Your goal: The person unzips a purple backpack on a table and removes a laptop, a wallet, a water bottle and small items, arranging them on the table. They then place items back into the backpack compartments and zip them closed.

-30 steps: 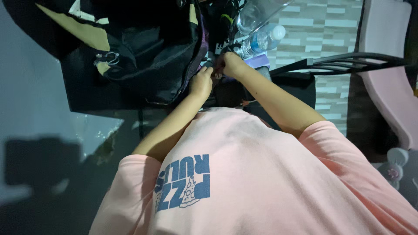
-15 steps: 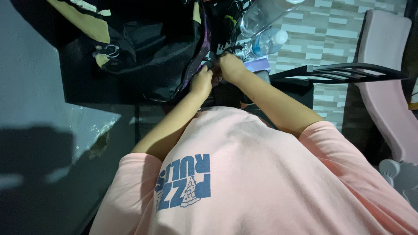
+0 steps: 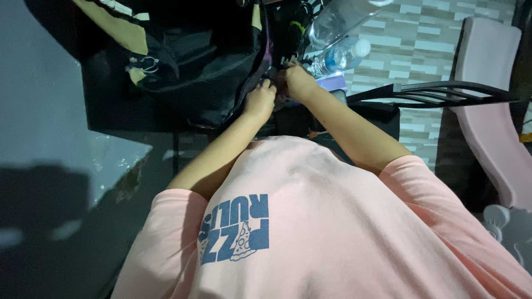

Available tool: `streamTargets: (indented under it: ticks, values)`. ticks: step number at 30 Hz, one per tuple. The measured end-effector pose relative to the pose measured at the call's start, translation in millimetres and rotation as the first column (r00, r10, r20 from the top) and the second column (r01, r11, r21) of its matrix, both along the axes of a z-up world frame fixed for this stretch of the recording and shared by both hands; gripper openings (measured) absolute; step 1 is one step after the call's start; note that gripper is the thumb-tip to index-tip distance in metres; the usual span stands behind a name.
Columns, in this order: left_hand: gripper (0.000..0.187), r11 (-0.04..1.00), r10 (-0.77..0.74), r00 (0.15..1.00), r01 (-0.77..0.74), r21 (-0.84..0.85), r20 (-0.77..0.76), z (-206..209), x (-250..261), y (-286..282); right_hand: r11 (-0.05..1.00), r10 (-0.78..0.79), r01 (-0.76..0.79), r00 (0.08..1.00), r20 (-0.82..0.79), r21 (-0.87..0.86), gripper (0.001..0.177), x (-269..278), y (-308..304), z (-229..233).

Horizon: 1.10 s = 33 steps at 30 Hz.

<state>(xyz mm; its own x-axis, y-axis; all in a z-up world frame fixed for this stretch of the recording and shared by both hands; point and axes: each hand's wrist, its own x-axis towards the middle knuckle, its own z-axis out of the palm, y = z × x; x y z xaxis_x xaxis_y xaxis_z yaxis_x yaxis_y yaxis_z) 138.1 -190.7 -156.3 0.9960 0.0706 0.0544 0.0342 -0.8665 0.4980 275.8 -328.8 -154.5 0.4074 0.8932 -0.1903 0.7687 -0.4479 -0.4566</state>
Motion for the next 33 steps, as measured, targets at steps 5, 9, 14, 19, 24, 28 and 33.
streamTargets:
  ticks: [5,9,14,19,24,28,33]
  values:
    - [0.031,0.94,-0.05,0.997,0.027,-0.341,-0.057,102,-13,27,0.991,0.118,-0.103,0.97,0.21,-0.08,0.024,1,4,-20]
    - [0.032,0.81,-0.063,0.994,-0.001,-0.586,-0.089,188,-36,82,0.949,0.068,-0.01,0.982,0.175,-0.314,0.029,-1,15,2]
    - [0.021,0.772,0.333,0.935,-0.196,-0.605,0.121,227,-94,197,0.965,-0.233,0.213,0.963,0.132,0.152,0.027,-28,30,102]
    - [0.018,0.64,0.652,0.742,-0.429,-0.637,0.156,161,-122,289,0.85,-0.22,0.204,0.975,-0.025,0.486,0.017,-88,84,196]
    - [0.029,0.54,0.714,0.698,-0.501,-0.677,0.053,94,-136,293,0.756,-0.114,-0.043,0.974,0.196,0.654,0.019,-119,130,203]
    - [0.026,0.749,0.65,0.673,-0.491,-0.445,0.352,81,-144,257,0.53,-0.459,0.472,0.858,-0.23,0.704,0.024,-82,123,155]
    - [0.044,0.495,0.696,0.716,-0.432,-0.754,0.047,55,-152,227,0.335,-0.454,0.822,0.57,-0.685,0.461,0.034,-46,88,75]
